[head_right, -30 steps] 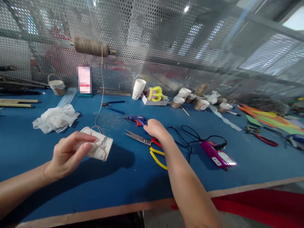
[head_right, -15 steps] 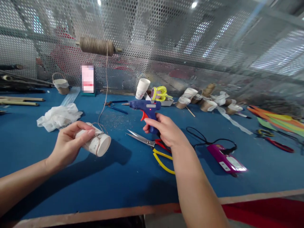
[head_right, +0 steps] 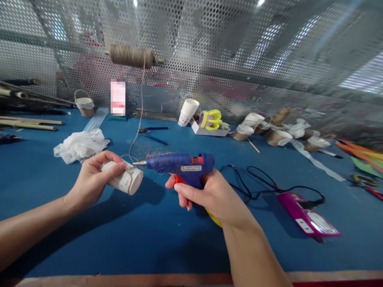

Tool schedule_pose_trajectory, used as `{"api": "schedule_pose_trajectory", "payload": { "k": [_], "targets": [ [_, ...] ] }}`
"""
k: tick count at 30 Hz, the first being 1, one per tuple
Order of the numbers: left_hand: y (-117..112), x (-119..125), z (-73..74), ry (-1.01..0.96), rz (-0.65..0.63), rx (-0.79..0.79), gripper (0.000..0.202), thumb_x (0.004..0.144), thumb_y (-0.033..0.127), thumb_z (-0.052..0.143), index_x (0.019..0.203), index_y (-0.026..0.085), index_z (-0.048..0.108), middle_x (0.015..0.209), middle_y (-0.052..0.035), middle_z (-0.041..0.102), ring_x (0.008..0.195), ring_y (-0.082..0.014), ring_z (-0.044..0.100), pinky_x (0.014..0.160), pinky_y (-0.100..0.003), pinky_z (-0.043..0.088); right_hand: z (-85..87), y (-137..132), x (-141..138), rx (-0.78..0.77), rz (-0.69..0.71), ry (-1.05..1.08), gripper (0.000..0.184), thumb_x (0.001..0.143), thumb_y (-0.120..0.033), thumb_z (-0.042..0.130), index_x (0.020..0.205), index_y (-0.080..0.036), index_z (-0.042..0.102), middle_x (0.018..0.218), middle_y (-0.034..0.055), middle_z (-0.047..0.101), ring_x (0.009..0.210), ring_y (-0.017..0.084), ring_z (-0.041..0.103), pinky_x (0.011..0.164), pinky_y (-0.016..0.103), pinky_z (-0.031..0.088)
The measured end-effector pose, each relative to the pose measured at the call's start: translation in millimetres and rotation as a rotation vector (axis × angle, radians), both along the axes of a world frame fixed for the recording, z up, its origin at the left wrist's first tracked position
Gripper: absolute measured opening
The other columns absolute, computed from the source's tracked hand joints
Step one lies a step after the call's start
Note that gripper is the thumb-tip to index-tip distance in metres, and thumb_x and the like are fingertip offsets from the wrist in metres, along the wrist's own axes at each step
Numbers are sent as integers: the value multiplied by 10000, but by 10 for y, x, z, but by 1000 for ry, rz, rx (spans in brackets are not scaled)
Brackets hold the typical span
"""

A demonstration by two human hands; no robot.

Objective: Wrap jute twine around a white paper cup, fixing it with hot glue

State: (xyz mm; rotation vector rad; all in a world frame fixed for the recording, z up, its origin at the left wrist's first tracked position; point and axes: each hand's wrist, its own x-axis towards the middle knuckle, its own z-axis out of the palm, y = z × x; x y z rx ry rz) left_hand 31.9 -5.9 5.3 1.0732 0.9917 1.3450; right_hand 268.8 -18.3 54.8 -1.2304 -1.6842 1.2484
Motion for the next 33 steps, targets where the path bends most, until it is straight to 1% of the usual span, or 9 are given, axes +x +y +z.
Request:
{"api": "schedule_pose_trajectory", "payload": {
  "k": [4,6,10,13,16,20,25,30,33],
  "targets": [
    [6,-2,-1,-3,14,10,207,672,296,753,714,150,612,622,24,639,495,-73,545,466,-157,442,-40,-35,-6,-8,-35,-113,172,708,-364,667,782,-210,654,686,29,641,416,98,486,359,233,427],
    [9,-2,7,0,25,14,205,668,299,757,730,156,624,640,24,644,511,-75,552,476,-158,453,-44,-67,-11,10,-46,-172,182,703,-393,664,763,-221,647,631,13,619,404,105,475,355,240,421],
    [14,-1,25,63,69,50,192,660,292,757,709,156,630,616,21,634,500,-78,542,469,-164,454,-2,-149,-54,80,-148,-295,162,724,-387,631,664,-238,616,477,-33,518,401,123,458,396,256,419],
    [14,-1,31,110,86,78,184,667,296,746,714,159,634,614,14,636,494,-85,545,466,-173,460,26,-158,-70,133,-108,-371,207,721,-374,624,570,-248,561,419,-40,495,386,137,455,406,272,415],
    [9,0,38,144,95,102,182,673,304,737,717,159,637,611,9,636,491,-90,545,459,-177,461,23,-125,-51,161,-55,-389,215,714,-361,624,545,-259,539,404,-46,494,368,144,448,396,277,415],
    [6,3,53,173,115,124,159,668,282,728,703,158,636,606,8,635,487,-84,531,447,-166,457,9,-102,-43,169,-58,-384,232,708,-350,627,517,-268,525,391,-56,485,349,139,435,385,269,412],
    [2,5,57,183,119,134,148,669,274,723,696,160,634,607,8,636,497,-86,535,455,-164,465,40,-126,-93,122,-95,-359,127,652,-348,647,565,-271,595,386,-57,508,353,140,450,400,262,428],
    [-8,8,61,219,134,156,140,671,273,718,692,161,636,604,7,635,496,-90,536,454,-170,464,32,-116,-83,114,-134,-392,202,650,-363,648,507,-268,541,368,-57,497,336,138,443,378,266,406],
    [-9,12,63,222,139,171,138,671,274,717,688,163,637,607,4,639,500,-93,537,454,-173,463,16,-103,-68,134,-136,-431,198,668,-367,635,523,-271,540,357,-61,477,323,141,430,368,275,396]
  ]
}}
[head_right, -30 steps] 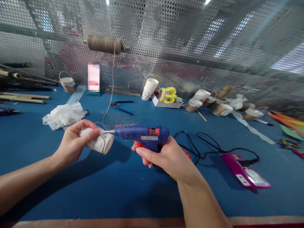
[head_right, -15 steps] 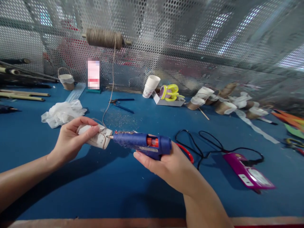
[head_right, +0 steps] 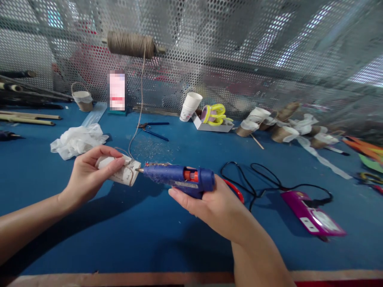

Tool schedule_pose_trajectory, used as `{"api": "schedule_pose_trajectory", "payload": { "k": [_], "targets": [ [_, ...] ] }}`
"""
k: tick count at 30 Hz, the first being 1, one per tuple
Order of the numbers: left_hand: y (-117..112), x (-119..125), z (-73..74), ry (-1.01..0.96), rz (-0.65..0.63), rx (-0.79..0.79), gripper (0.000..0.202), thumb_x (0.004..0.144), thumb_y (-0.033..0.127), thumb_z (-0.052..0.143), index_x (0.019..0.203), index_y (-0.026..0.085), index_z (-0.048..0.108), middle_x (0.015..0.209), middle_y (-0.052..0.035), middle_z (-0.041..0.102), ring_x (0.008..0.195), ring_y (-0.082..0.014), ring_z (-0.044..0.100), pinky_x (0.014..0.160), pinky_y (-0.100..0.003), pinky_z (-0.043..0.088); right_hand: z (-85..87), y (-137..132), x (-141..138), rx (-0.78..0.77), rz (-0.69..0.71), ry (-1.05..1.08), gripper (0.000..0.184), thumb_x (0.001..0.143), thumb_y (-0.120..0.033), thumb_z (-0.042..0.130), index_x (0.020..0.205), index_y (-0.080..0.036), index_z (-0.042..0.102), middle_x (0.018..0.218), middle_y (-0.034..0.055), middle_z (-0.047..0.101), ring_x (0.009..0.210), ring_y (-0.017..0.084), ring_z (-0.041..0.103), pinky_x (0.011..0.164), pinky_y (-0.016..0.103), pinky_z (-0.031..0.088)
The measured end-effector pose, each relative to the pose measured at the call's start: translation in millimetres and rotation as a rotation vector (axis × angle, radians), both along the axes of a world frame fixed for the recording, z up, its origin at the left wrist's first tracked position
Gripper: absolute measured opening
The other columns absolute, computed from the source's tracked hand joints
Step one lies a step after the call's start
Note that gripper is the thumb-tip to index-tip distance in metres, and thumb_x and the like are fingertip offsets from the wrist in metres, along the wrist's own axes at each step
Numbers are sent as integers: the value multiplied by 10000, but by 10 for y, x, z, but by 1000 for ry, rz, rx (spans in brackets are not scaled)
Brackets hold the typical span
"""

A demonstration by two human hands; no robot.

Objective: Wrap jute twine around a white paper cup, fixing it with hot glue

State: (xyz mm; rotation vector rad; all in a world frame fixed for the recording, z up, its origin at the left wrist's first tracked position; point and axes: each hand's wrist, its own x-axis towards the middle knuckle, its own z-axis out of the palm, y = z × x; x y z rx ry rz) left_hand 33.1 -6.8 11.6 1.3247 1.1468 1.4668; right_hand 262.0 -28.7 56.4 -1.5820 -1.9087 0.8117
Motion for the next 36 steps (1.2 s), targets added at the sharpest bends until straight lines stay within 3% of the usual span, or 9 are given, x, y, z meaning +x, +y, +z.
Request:
{"api": "schedule_pose_trajectory", "payload": {
  "k": [6,10,15,20,26,32,36],
  "targets": [
    [-4,-5,-16,44,27,63,124,672,263,716,691,164,643,634,3,646,526,-98,547,479,-178,470,22,-15,-15,-10,-55,-16,166,610,-403,665,562,-267,583,376,-55,506,315,140,438,366,285,404],
    [-13,-8,-31,72,27,101,117,679,254,719,693,164,646,686,-9,660,581,-105,567,514,-176,479,5,-17,7,-5,-21,-7,183,660,-393,641,545,-277,558,366,-66,478,318,130,421,405,275,437],
    [-17,-8,-31,87,24,132,109,686,241,721,699,163,647,711,-14,673,608,-111,587,532,-177,491,2,-15,45,-58,-35,-14,151,627,-407,684,669,-277,620,542,-25,624,425,156,528,462,282,493],
    [-25,-4,-23,88,20,161,97,687,222,719,696,156,648,695,-11,680,594,-101,592,526,-160,493,0,-17,58,-11,-4,-30,222,682,-381,631,528,-262,522,405,-57,495,352,120,435,390,246,425],
    [-31,-19,-39,148,16,311,62,702,178,701,702,156,643,674,-4,688,557,-88,598,499,-144,487,10,-35,85,-50,37,-3,212,660,-437,645,602,-253,558,416,-61,514,377,115,457,388,224,420],
    [-58,-37,-44,282,21,486,60,725,149,692,731,168,635,612,4,675,464,-76,549,425,-157,442,65,9,139,-134,41,-93,273,709,-454,595,544,-251,518,438,-29,527,406,127,469,385,237,421],
    [-64,-43,-55,344,40,549,57,740,161,684,739,175,628,573,15,651,415,-71,508,384,-170,400,146,-34,117,-4,131,-59,256,693,-432,578,514,-259,516,428,-23,534,409,135,484,414,251,439]
  ]
}}
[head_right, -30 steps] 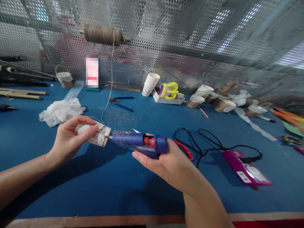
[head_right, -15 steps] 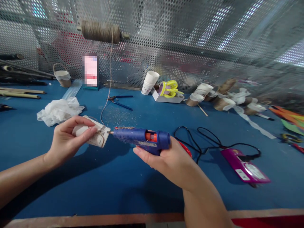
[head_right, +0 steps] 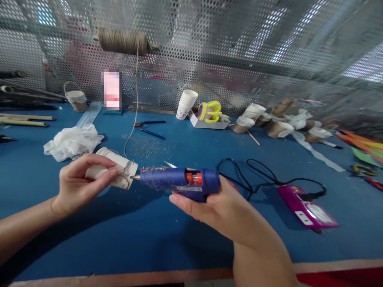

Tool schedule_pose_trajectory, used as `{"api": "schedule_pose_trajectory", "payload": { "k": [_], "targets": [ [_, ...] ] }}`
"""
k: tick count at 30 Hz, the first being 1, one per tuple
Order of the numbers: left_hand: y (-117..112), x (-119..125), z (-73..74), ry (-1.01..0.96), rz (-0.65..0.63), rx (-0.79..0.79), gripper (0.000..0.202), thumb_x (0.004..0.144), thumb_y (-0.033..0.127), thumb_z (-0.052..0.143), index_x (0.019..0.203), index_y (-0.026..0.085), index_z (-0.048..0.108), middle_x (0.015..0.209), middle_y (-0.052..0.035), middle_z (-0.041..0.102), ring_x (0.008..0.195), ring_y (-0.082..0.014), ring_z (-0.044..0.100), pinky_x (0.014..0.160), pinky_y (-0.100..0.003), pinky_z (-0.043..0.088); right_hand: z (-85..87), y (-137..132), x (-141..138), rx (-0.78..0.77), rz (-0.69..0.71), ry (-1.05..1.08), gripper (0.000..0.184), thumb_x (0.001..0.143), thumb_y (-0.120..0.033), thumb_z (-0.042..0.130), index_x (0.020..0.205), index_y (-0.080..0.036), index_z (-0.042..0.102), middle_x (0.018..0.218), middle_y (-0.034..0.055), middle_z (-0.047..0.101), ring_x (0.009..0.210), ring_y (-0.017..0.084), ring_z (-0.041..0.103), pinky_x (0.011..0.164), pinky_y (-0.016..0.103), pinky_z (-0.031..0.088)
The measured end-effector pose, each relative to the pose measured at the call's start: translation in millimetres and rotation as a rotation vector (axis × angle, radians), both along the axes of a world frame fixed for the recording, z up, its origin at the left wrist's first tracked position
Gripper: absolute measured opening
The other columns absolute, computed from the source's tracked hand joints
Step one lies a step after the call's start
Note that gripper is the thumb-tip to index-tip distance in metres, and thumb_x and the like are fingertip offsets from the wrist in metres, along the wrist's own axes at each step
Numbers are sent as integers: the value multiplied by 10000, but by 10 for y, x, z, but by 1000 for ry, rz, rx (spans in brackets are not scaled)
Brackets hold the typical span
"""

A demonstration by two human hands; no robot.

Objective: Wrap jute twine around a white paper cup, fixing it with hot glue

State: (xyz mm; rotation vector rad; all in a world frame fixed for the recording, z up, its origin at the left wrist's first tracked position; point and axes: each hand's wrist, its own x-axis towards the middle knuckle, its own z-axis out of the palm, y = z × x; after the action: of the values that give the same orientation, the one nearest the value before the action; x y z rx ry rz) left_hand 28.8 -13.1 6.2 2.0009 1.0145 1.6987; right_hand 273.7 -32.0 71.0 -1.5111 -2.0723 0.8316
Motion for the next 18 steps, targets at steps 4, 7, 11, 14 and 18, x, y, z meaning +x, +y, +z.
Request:
{"api": "schedule_pose_trajectory", "payload": {
  "k": [4,7,11,14,18],
  "targets": [
    [-4,-1,2,39,1,39,61,748,169,683,747,175,622,535,29,623,386,-66,479,366,-175,376,-8,8,-24,-79,-71,2,220,673,-428,591,544,-259,535,417,-29,517,395,136,474,386,252,425],
    [-11,1,14,50,0,55,66,750,179,683,738,175,618,526,30,615,380,-67,476,360,-178,369,-55,32,-16,-164,-136,7,223,683,-443,590,575,-256,536,436,-31,500,403,134,467,377,249,413],
    [-10,3,21,62,10,63,59,764,192,670,743,181,616,523,29,615,369,-70,471,350,-186,368,-61,6,-17,-74,-135,21,262,630,-463,623,520,-255,508,430,-32,505,396,133,467,407,258,427],
    [-4,1,18,67,15,74,57,774,198,662,745,182,615,528,27,622,367,-68,475,347,-182,373,-43,-5,-22,-85,-137,25,298,629,-474,613,482,-253,477,404,-26,498,380,134,455,383,260,407],
    [-3,-6,10,79,13,114,69,774,210,668,742,184,613,502,44,607,359,-61,479,343,-169,360,-77,22,18,-151,-163,28,309,669,-461,612,498,-245,471,400,-29,491,384,131,466,373,246,398]
  ]
}}
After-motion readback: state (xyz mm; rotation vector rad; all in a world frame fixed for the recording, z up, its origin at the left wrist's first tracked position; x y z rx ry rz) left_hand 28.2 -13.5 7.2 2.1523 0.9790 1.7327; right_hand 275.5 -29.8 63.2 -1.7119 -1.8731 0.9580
